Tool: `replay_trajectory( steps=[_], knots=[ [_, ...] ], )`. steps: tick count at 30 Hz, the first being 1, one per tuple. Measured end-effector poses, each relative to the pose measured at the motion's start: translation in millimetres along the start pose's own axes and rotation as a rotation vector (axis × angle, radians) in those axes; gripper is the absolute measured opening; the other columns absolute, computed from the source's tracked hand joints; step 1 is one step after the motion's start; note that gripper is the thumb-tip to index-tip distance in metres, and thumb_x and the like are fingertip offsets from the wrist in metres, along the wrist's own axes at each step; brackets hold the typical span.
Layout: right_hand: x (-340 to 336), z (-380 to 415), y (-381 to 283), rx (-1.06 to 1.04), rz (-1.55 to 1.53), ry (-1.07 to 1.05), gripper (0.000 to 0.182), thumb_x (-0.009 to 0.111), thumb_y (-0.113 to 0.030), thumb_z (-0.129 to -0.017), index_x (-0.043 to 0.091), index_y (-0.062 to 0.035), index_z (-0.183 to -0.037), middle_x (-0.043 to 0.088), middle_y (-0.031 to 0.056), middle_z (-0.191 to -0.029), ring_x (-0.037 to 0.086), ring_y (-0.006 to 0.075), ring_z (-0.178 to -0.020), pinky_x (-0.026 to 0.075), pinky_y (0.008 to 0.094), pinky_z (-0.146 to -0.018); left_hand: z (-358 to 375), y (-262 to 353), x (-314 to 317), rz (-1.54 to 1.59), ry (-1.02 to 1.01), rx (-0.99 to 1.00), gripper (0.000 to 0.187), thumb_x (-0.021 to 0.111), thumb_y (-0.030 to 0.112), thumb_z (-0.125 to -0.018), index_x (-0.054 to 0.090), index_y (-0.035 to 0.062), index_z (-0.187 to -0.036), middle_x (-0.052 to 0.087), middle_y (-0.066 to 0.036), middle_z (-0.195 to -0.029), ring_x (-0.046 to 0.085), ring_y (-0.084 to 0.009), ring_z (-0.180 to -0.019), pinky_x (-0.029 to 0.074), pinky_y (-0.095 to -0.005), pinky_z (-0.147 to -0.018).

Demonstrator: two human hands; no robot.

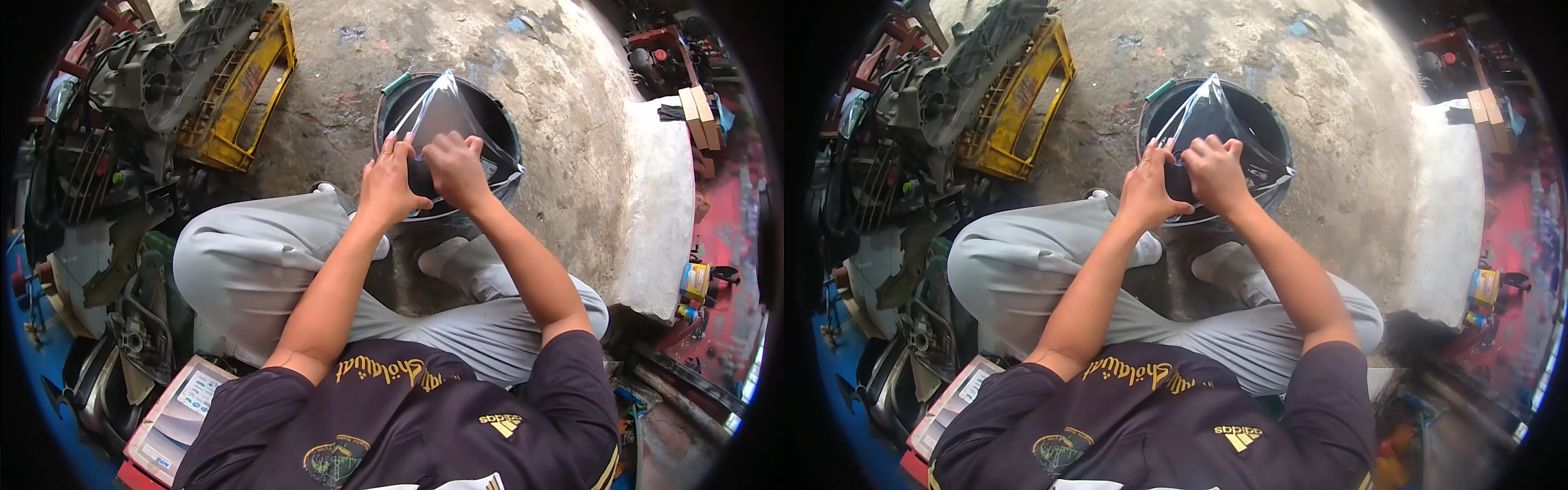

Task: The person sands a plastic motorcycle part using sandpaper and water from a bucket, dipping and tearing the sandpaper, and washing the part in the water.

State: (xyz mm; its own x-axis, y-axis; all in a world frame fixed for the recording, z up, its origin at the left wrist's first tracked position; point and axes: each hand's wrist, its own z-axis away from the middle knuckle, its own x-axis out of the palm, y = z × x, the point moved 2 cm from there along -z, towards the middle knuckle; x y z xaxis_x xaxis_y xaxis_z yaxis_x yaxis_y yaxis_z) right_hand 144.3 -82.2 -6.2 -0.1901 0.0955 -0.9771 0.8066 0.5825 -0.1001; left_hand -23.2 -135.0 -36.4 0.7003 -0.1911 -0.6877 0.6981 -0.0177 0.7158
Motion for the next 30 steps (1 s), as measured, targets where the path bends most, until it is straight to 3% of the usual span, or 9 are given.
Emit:
replay_trajectory(
  steps=[4, 9, 11, 13, 19, 22, 25, 28, 30],
  knots=[
    [-3.5, -3.4, 16.8, 0.153, 0.062, 0.152, 0.004, 0.067, -0.014, -0.091, 0.070, -0.0148, -0.091, 0.062, 0.0008, -0.091, 0.061, 0.0241, -0.098, 0.037, 0.0472, -0.088, 1.6, 1.6, 3.0, 0.005, 0.009, 0.015, 0.104, 0.102, 0.034, -0.058, 0.046, 0.0117, -0.142, 0.051, -0.010, -0.161, 0.033, -0.0323, -0.159, 0.040, -0.0559, -0.117],
    [7.9, 23.1, -15.2, -0.058, -0.077, 0.145, 0.004, 0.071, -0.014, -0.087, 0.070, -0.0146, -0.091, 0.061, 0.0011, -0.089, 0.059, 0.0247, -0.094, 0.037, 0.0443, -0.087, 4.7, 11.4, -3.7, -0.080, 0.056, 0.028, 0.101, 0.101, 0.033, -0.057, 0.048, 0.0140, -0.140, 0.058, -0.010, -0.153, 0.035, -0.0329, -0.158, 0.036, -0.0613, -0.117],
    [-5.6, 21.9, 2.4, 0.017, 0.058, 0.128, 0.006, 0.073, -0.013, -0.088, 0.071, -0.0144, -0.093, 0.062, 0.0007, -0.088, 0.059, 0.0247, -0.093, 0.038, 0.0436, -0.087, 5.6, 17.7, -5.8, -0.115, 0.092, -0.001, 0.101, 0.101, 0.032, -0.056, 0.050, 0.0154, -0.141, 0.062, -0.008, -0.149, 0.039, -0.0351, -0.153, 0.034, -0.0602, -0.118],
    [-6.3, 21.5, 25.8, 0.241, 0.041, 0.335, 0.005, 0.073, -0.014, -0.090, 0.072, -0.0136, -0.094, 0.063, 0.0008, -0.088, 0.059, 0.0248, -0.093, 0.038, 0.0439, -0.087, 8.6, 21.8, -7.5, -0.097, 0.127, -0.001, 0.101, 0.102, 0.032, -0.056, 0.051, 0.0156, -0.142, 0.063, -0.006, -0.148, 0.046, -0.0352, -0.145, 0.035, -0.0555, -0.118],
    [2.6, 53.7, -0.9, -0.013, -0.220, 0.191, 0.004, 0.072, -0.011, -0.091, 0.071, -0.0077, -0.093, 0.065, 0.0083, -0.090, 0.062, 0.0295, -0.089, 0.045, 0.0423, -0.080, 6.5, 18.0, -8.2, -0.108, 0.096, -0.009, 0.099, 0.102, 0.032, -0.053, 0.059, 0.0171, -0.140, 0.062, -0.004, -0.151, 0.048, -0.0320, -0.139, 0.039, -0.0510, -0.113],
    [-3.6, 63.3, 36.6, 0.332, -0.150, 0.294, 0.008, 0.071, -0.008, -0.091, 0.068, -0.0036, -0.097, 0.065, 0.0144, -0.091, 0.062, 0.0354, -0.094, 0.049, 0.0479, -0.085, 10.9, 18.5, -5.7, -0.119, 0.135, 0.015, 0.101, 0.102, 0.033, -0.051, 0.060, 0.0178, -0.142, 0.060, -0.002, -0.153, 0.047, -0.0316, -0.140, 0.039, -0.0506, -0.113],
    [1.2, 74.0, 18.5, 0.315, -0.209, 0.242, 0.009, 0.070, -0.006, -0.090, 0.067, -0.0021, -0.098, 0.065, 0.0149, -0.092, 0.061, 0.0365, -0.094, 0.050, 0.0481, -0.086, 8.1, 17.2, -2.8, -0.099, 0.079, -0.012, 0.106, 0.102, 0.036, -0.054, 0.056, 0.0180, -0.148, 0.057, -0.002, -0.157, 0.039, -0.0338, -0.148, 0.036, -0.0534, -0.117],
    [-3.2, 80.7, 10.9, 0.193, -0.248, 0.091, 0.006, 0.069, -0.004, -0.090, 0.065, -0.0018, -0.094, 0.067, 0.0175, -0.093, 0.062, 0.0398, -0.095, 0.050, 0.0487, -0.089, 12.1, 20.8, 10.6, -0.250, 0.082, -0.028, 0.115, 0.093, 0.053, -0.070, 0.038, 0.0191, -0.165, 0.036, -0.005, -0.173, 0.008, -0.0409, -0.164, 0.020, -0.0688, -0.124],
    [-3.4, 86.5, 37.2, 0.248, -0.244, 0.090, 0.006, 0.069, -0.004, -0.090, 0.065, -0.0018, -0.094, 0.068, 0.0183, -0.095, 0.063, 0.0402, -0.096, 0.050, 0.0490, -0.090, 12.3, 17.4, 19.8, -0.286, 0.087, 0.007, 0.116, 0.089, 0.058, -0.073, 0.033, 0.0185, -0.167, 0.031, -0.005, -0.175, 0.005, -0.0412, -0.165, 0.018, -0.0703, -0.124]
  ],
)
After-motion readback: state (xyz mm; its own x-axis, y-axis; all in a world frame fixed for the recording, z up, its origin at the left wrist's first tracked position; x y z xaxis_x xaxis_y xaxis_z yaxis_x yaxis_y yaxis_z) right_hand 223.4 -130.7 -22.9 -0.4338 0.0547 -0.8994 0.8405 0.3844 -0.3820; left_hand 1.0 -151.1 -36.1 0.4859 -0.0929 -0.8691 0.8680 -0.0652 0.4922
